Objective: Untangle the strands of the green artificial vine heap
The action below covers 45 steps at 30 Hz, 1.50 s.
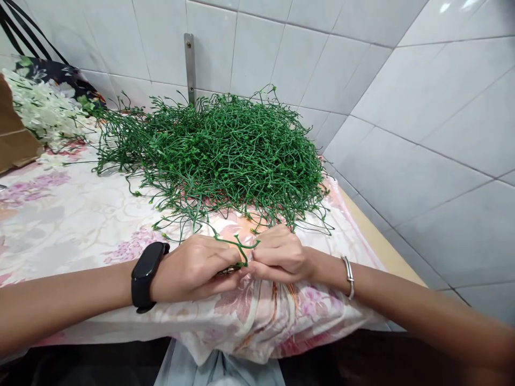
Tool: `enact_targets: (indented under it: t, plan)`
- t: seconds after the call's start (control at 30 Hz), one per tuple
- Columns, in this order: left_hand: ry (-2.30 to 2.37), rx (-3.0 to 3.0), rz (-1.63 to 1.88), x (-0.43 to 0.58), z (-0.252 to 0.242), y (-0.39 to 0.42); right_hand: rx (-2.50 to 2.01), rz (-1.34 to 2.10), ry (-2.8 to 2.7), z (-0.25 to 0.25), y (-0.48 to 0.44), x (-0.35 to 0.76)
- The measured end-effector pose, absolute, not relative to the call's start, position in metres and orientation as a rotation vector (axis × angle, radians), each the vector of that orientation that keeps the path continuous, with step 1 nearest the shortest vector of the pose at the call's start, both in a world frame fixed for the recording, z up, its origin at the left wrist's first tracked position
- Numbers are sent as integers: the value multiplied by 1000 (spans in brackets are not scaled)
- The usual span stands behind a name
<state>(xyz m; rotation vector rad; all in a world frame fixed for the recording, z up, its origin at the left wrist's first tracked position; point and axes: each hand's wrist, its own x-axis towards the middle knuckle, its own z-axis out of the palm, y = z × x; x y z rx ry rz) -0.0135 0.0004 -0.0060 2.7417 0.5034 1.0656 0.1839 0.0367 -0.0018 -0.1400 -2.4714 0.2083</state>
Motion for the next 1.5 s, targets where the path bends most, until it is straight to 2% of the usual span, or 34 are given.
enact_targets:
  t: [0.13,0.53,0.9,1.27,1.5]
  plan:
    - [703,2627,1173,-23,-5,0,-296,248,-2304,-1,41,195]
    - [984,2539,902,-19,9,5,-497,181,-2363,3,44,189]
    - [996,2419,944,-17,7,8,-357,-16,-2416,5,40,180]
    - [889,2659,963,-13,1,10,-321,-46,-2382,-2,43,180]
    - [953,2624,1134,-13,0,11,-378,61,-2346,0,41,180]
